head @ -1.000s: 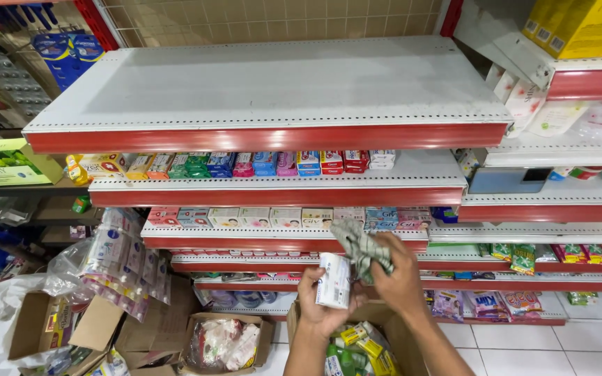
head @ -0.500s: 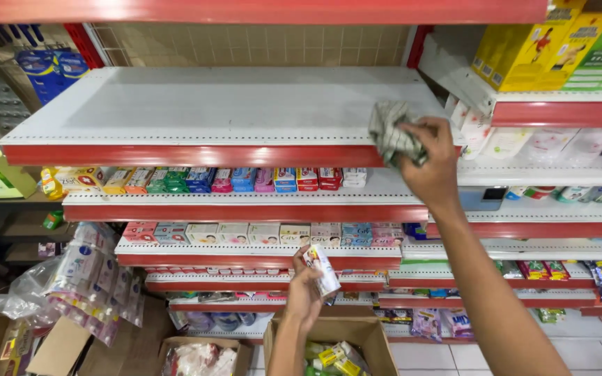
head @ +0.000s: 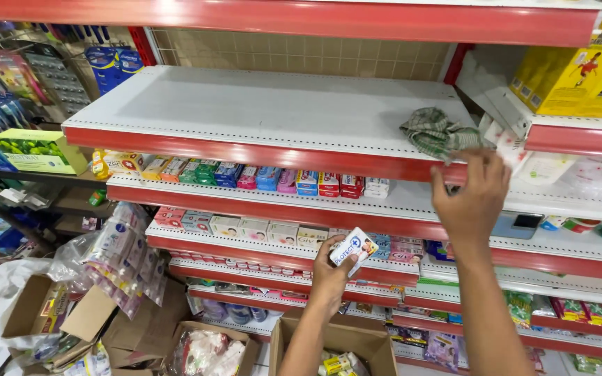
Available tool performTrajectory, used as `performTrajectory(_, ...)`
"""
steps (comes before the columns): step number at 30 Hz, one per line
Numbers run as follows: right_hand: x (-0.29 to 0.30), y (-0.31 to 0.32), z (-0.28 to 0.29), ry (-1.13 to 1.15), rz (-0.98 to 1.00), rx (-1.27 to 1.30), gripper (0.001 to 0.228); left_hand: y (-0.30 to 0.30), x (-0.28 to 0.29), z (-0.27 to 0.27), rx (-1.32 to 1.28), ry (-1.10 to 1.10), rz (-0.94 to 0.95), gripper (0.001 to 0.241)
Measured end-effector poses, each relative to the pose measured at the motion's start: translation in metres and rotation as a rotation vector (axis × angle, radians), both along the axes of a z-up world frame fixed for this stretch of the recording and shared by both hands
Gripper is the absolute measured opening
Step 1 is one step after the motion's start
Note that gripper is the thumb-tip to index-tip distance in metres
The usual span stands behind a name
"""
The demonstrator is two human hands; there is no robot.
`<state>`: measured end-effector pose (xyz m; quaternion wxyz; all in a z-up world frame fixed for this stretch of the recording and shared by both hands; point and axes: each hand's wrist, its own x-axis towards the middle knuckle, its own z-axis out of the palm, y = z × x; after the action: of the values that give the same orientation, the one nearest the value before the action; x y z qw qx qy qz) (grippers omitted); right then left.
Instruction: Take soap boxes and other small items from a cardboard box and arrange them on retail shelves.
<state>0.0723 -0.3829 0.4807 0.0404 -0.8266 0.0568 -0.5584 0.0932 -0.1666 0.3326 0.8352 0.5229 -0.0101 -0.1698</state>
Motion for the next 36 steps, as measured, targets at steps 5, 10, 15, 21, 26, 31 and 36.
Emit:
performTrajectory(5, -0.039, 0.048, -0.098, 0.351, 0.437, 0.524, 0.042, -0.029, 0.002, -0.011, -0.064, 0.102, 0.024, 0.049)
performTrajectory(10, -0.027, 0.049, -0.165, 0.457, 0.525, 0.599, 0.066, -0.065, 0.022, -0.047, -0.171, 0.076, 0.085, 0.049)
performTrajectory(15, 0.002, 0.03, -0.158, 0.347, 0.545, 0.673, 0.051, -0.081, 0.034, -0.041, -0.159, 0.029, -0.028, 0.064)
performTrajectory(21, 0.033, 0.011, -0.164, 0.326, 0.44, 0.515, 0.04, -0.073, 0.075, -0.045, 0.601, -0.736, 0.138, 0.042)
performTrajectory(26, 0.043, 0.012, -0.164, 0.362, 0.37, 0.499, 0.039, -0.063, 0.076, -0.026, 0.713, -0.977, 0.285, 0.042)
performTrajectory(31, 0.048, 0.014, -0.165, 0.358, 0.34, 0.461, 0.037, -0.059, 0.082, -0.023, 0.727, -0.982, 0.253, 0.045)
performTrajectory(36, 0.056, 0.013, -0.166, 0.416, 0.238, 0.455, 0.033, -0.054, 0.09, -0.021, 0.758, -0.954, 0.169, 0.046)
